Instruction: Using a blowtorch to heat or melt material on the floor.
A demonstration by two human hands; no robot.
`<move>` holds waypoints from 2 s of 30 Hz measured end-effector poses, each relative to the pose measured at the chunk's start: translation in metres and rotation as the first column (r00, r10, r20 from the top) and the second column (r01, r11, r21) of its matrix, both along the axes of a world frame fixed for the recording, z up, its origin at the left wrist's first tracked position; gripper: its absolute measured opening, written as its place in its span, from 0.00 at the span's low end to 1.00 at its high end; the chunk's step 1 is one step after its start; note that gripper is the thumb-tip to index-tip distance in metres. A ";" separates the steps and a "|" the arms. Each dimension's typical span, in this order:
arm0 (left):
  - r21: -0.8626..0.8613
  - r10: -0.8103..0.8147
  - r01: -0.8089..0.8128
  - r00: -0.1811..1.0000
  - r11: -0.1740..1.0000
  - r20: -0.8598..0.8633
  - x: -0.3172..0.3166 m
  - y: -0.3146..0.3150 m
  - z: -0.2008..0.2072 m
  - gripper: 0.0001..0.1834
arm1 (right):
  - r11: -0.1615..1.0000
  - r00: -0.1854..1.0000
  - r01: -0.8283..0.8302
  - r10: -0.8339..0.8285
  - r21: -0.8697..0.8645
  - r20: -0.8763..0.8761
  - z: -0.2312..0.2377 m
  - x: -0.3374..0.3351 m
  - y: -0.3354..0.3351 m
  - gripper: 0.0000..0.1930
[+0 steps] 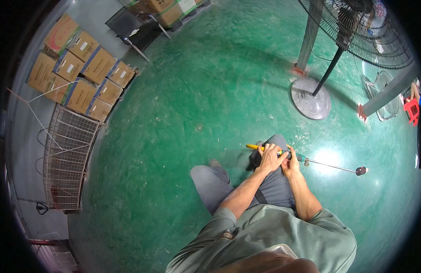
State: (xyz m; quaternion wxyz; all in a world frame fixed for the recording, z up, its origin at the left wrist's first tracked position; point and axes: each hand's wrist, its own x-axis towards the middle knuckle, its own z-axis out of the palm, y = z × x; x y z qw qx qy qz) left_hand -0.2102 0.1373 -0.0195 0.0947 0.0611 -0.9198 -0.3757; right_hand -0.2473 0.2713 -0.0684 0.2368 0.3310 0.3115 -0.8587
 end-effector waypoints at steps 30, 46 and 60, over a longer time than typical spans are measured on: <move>0.088 -0.075 0.082 0.994 0.993 -0.074 0.003 -0.018 -0.036 0.12 | -0.168 0.066 0.260 0.986 0.951 0.156 0.071 0.013 0.023 0.29; -0.083 0.089 -0.097 0.992 0.992 -0.086 0.063 -0.125 -0.021 0.34 | -0.148 0.007 0.285 0.988 0.947 0.152 0.065 0.005 0.011 0.29; -0.434 0.526 -0.340 0.724 0.835 0.446 0.176 -0.225 -0.027 0.24 | -0.199 0.058 0.302 0.980 0.932 0.191 0.059 0.001 0.001 0.27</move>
